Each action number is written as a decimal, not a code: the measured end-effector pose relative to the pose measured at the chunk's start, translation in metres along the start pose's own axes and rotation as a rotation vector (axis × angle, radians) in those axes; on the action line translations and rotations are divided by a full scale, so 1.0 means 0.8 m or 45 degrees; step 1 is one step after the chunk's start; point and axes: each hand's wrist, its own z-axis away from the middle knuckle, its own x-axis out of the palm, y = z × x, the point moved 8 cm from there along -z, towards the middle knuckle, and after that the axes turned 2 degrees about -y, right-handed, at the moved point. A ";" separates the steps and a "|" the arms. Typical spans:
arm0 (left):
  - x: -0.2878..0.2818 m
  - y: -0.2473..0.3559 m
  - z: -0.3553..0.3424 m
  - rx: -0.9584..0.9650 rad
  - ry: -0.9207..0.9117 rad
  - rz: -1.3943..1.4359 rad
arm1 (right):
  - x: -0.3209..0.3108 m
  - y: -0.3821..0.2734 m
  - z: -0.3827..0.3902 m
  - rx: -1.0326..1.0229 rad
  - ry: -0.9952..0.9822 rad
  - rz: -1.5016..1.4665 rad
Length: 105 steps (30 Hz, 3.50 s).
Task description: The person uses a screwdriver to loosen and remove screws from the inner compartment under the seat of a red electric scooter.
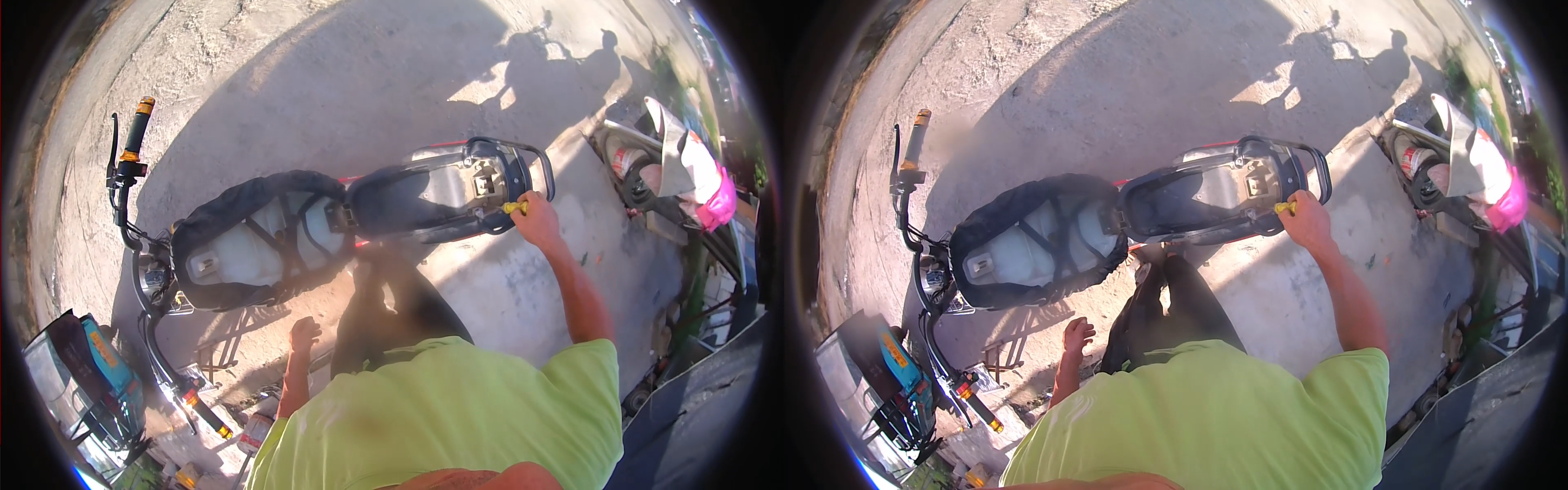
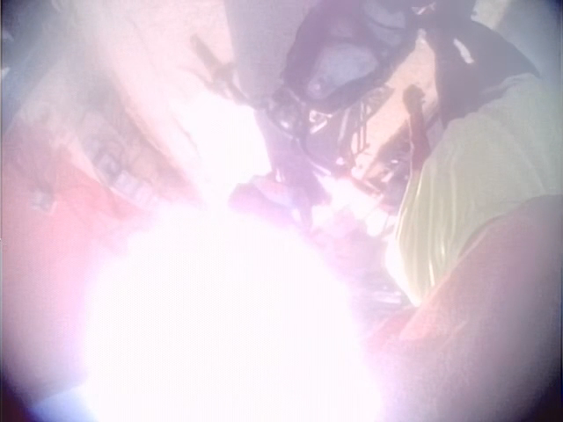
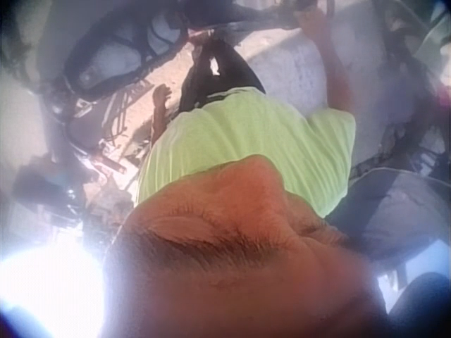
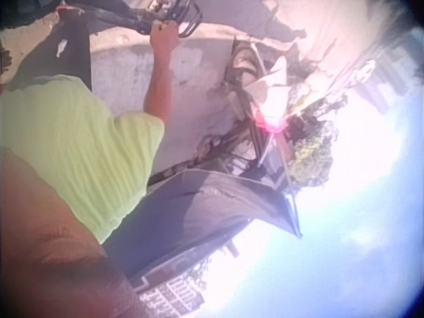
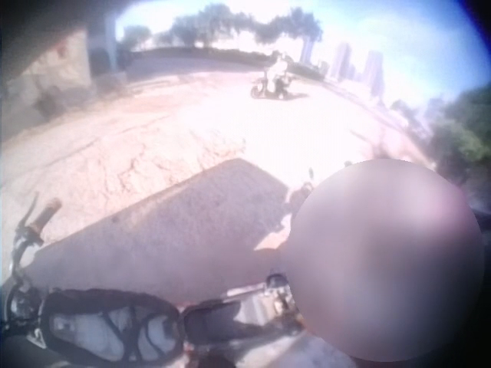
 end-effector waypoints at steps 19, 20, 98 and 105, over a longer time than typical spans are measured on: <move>0.007 0.026 0.004 0.035 -0.002 -0.083 | 0.024 -0.040 -0.014 -0.443 -0.102 -0.022; 0.008 0.027 0.006 0.035 -0.003 -0.083 | 0.024 -0.036 -0.018 -0.426 -0.083 -0.044; 0.533 0.395 -0.075 1.179 -0.542 -1.819 | 0.009 0.145 -0.104 0.466 0.393 -0.567; 0.548 0.455 0.058 1.266 -0.661 -1.346 | 0.014 0.150 -0.110 0.426 0.395 -0.571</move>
